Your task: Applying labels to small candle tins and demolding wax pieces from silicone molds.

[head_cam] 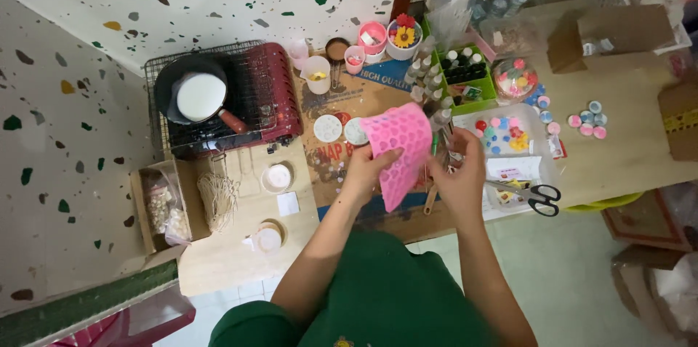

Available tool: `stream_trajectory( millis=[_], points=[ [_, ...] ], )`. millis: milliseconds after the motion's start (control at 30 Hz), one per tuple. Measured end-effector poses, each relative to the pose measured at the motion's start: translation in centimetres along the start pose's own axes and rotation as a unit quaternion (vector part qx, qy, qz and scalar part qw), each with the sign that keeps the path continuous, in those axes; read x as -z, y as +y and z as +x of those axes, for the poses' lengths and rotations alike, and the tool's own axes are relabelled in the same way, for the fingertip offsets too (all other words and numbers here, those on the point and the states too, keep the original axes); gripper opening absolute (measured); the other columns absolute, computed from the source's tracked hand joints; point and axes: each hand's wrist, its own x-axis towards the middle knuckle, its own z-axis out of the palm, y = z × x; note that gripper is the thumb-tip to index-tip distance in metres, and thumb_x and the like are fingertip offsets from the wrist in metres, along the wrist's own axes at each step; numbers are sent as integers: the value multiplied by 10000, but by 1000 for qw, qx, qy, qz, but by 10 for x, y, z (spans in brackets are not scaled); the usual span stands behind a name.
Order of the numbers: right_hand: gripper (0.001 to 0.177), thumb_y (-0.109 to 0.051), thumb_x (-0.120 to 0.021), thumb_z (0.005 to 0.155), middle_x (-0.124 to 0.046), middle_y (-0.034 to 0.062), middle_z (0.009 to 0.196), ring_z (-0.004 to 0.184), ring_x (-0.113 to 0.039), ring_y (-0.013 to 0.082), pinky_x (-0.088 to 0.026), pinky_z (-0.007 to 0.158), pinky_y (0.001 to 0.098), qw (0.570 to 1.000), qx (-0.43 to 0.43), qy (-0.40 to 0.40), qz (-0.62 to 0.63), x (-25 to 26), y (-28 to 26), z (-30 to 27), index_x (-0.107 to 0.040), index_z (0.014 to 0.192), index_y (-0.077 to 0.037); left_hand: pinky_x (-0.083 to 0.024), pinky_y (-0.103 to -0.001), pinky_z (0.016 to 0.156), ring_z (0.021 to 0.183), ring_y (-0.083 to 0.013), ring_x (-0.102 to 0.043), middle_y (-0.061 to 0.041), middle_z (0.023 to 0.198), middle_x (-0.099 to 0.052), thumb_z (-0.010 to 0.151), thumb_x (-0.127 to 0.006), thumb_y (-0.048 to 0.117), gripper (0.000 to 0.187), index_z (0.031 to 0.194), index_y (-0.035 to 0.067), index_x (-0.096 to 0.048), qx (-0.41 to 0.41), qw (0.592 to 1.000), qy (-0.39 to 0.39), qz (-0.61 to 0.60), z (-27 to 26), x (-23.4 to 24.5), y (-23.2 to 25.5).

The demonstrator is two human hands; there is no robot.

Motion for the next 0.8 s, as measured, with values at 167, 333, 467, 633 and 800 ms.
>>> stream_trajectory(
  millis=[167, 333, 467, 633, 800],
  points=[
    [281, -55, -838, 861, -630, 92, 964, 844, -681, 301, -581, 640, 349, 990, 140, -9, -14, -14, -9, -9, -744, 1126, -56, -516, -256, 559, 624, -104, -644, 2, 678, -657, 743, -891, 139, 186, 835, 83, -739, -50, 998, -8, -27, -4, 0, 7],
    [285, -188, -868, 826, -701, 57, 1040, 956, -712, 294, -569, 810, 401, 979, 188, -15, -70, -25, 12, -9, -799, 1102, -176, -564, -236, 627, 703, -94, -713, -6, 781, -739, 780, -890, 116, 239, 942, 91, -717, -89, 991, -19, -96, -8, -2, 14],
    [274, -71, -866, 813, -710, 91, 967, 831, -718, 313, -582, 721, 396, 982, 185, -22, -41, -27, -6, -7, -799, 1073, -124, -577, -236, 630, 706, -88, -723, 8, 817, -740, 784, -864, 100, 270, 1000, 91, -702, -79, 988, -26, -131, -26, -1, 37],
    [296, -115, -880, 799, -722, 68, 993, 919, -735, 295, -580, 797, 391, 972, 230, -20, -52, -33, -11, -6, -798, 1080, -162, -593, -314, 652, 739, -160, -738, -36, 863, -728, 806, -804, 30, 258, 1035, 68, -692, -59, 973, -30, -223, -25, 3, 31],
    [246, -140, -875, 836, -714, 87, 941, 877, -730, 321, -570, 777, 399, 973, 222, -49, -35, -31, -20, -8, -778, 1062, -128, -577, -326, 652, 733, -184, -710, -62, 852, -692, 808, -756, -42, 261, 1042, 27, -664, -68, 967, -29, -242, -16, 14, 19]
  ],
)
